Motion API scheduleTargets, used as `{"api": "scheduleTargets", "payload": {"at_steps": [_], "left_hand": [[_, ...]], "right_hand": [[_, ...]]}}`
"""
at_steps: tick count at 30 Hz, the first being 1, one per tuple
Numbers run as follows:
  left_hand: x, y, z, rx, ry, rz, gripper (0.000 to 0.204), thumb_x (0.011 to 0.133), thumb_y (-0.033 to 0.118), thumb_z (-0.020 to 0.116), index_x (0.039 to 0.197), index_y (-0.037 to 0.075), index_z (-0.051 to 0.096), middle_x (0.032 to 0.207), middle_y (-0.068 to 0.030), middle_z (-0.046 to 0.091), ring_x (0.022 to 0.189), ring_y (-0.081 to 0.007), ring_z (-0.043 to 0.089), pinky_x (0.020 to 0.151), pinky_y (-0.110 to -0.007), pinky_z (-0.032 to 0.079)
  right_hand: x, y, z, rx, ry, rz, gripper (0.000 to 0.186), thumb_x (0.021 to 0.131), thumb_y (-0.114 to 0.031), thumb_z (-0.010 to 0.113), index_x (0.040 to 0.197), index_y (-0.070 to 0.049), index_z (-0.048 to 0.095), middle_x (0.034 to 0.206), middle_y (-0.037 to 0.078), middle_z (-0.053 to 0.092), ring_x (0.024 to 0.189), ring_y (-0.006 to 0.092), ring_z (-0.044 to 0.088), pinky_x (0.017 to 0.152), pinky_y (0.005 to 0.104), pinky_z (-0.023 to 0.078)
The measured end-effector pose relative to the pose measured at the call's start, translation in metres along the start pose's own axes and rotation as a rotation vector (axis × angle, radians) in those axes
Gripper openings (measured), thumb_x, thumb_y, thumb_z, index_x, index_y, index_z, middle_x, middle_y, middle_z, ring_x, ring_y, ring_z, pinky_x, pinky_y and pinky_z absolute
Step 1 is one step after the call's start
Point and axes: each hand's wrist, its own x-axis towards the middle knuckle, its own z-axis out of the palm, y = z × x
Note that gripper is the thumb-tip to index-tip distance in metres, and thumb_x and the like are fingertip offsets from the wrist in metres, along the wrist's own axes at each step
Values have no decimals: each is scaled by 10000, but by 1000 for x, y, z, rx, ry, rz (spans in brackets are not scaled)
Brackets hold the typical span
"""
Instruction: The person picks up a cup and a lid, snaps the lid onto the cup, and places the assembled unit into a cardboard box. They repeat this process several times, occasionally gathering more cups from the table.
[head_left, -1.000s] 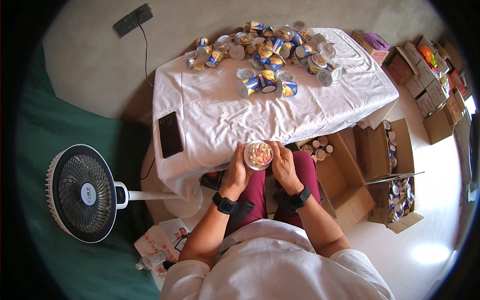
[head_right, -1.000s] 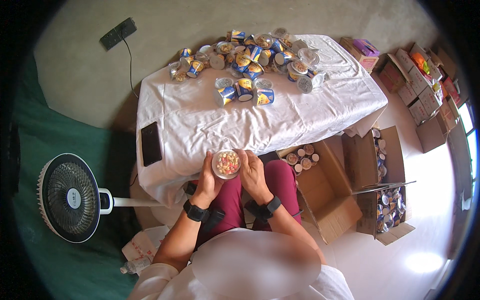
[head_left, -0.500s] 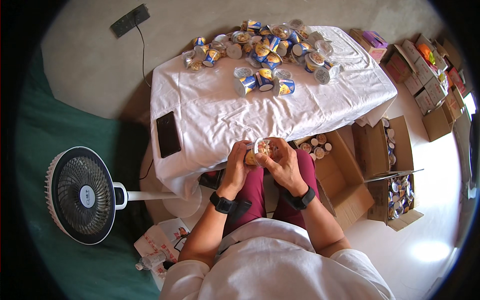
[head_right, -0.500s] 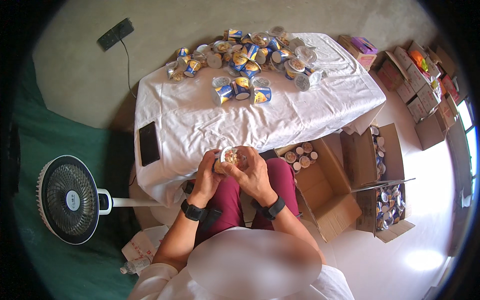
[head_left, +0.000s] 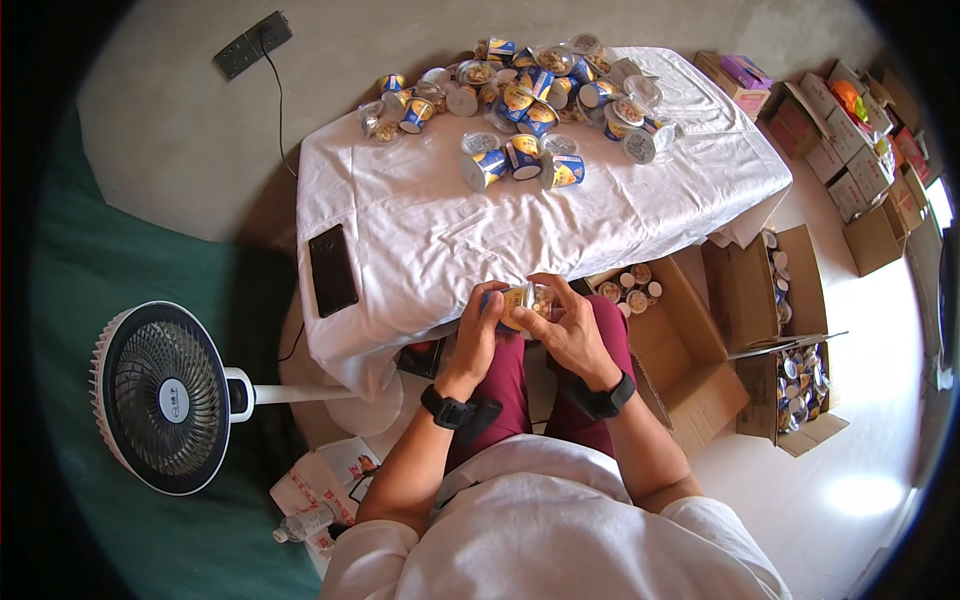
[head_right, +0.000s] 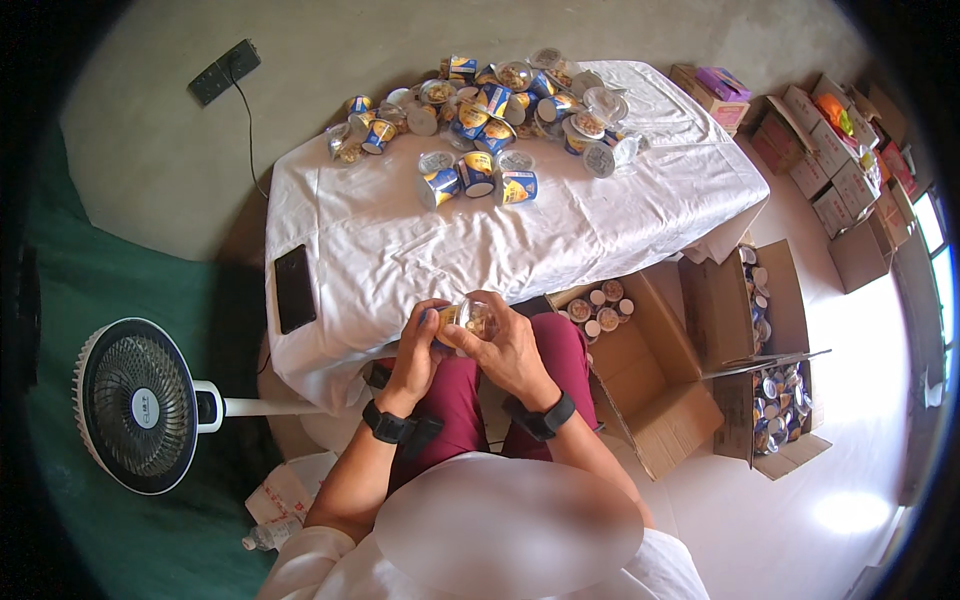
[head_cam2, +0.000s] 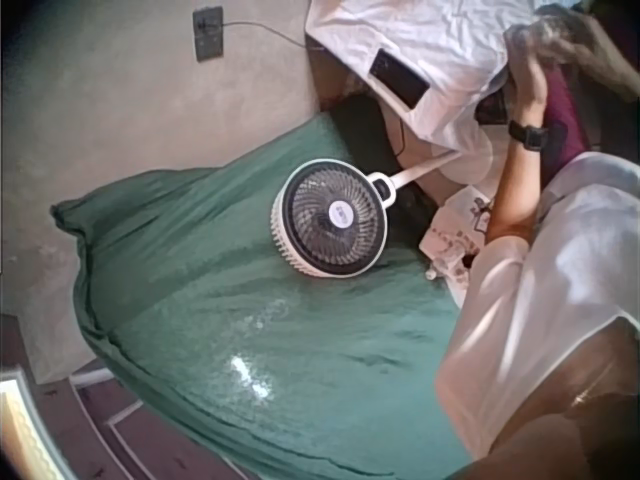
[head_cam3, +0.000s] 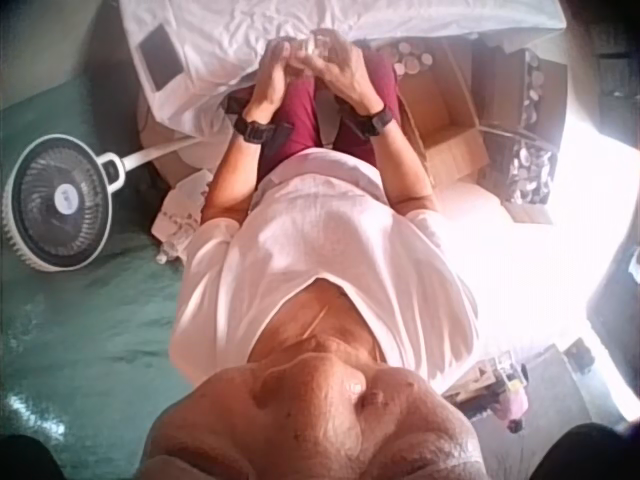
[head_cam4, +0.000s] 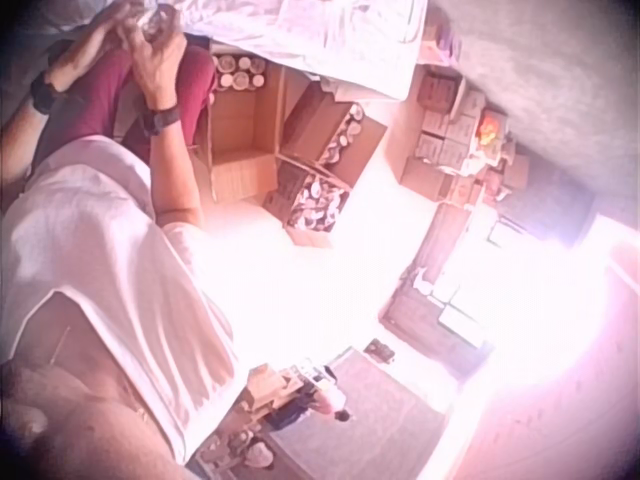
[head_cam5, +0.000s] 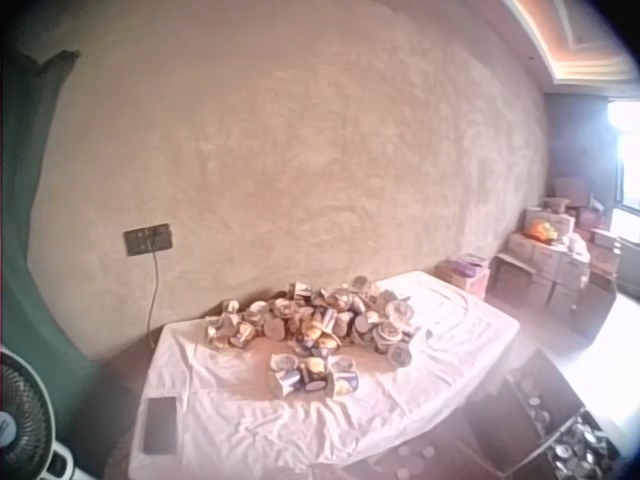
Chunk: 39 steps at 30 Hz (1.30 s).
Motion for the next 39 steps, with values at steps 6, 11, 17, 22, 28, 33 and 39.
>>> {"api": "scheduleTargets", "payload": {"at_steps": [6,11,17,22,28,33,39], "left_hand": [[3,-6,-8,72,-37,-18,392,993,393,389,1208,70,445,1004,-36,558,837,-87,540,664,-231,458],[0,3,1,-20,-117,-51,410,990,406,399,1217,67,439,1013,-37,550,825,-83,531,683,-232,449],[-1,-1,3,50,-92,41,415,982,395,432,1250,78,427,1040,-33,528,857,-84,526,668,-216,441],[6,-4,-3,66,-66,-31,432,983,405,424,1261,74,415,1046,-43,523,838,-115,546,709,-231,462],[3,-5,5,24,-114,80,430,973,363,474,1263,52,408,1065,-57,537,875,-126,574,795,-264,479],[3,-9,2,30,-104,22,429,972,355,481,1260,45,412,1087,-72,543,933,-127,570,813,-275,478],[4,-7,3,112,-75,9,433,984,379,438,1259,45,419,1089,-64,540,965,-118,542,823,-258,465]], "right_hand": [[1,-12,-5,-206,-61,-297,612,722,-313,779,1184,-6,521,921,163,613,773,247,615,709,347,499],[0,-3,-7,-158,-67,-179,569,731,-294,768,1161,-10,526,931,158,610,792,237,614,714,342,496],[0,-1,-10,99,-122,218,564,735,-283,769,1163,-13,521,981,142,607,836,207,617,733,333,494],[-3,-13,-16,-230,-87,-312,647,704,-295,800,1205,-23,494,1081,157,571,818,176,601,716,329,489],[-5,8,-15,73,-135,95,628,712,-284,796,1204,-31,498,1054,169,590,799,209,605,715,346,493],[-6,14,-16,63,-134,33,633,710,-285,796,1206,-31,495,1057,183,596,851,232,612,751,353,492],[-7,-1,-19,-246,-80,-264,666,696,-284,801,1223,-25,486,1074,195,593,924,266,615,782,356,490]]}}
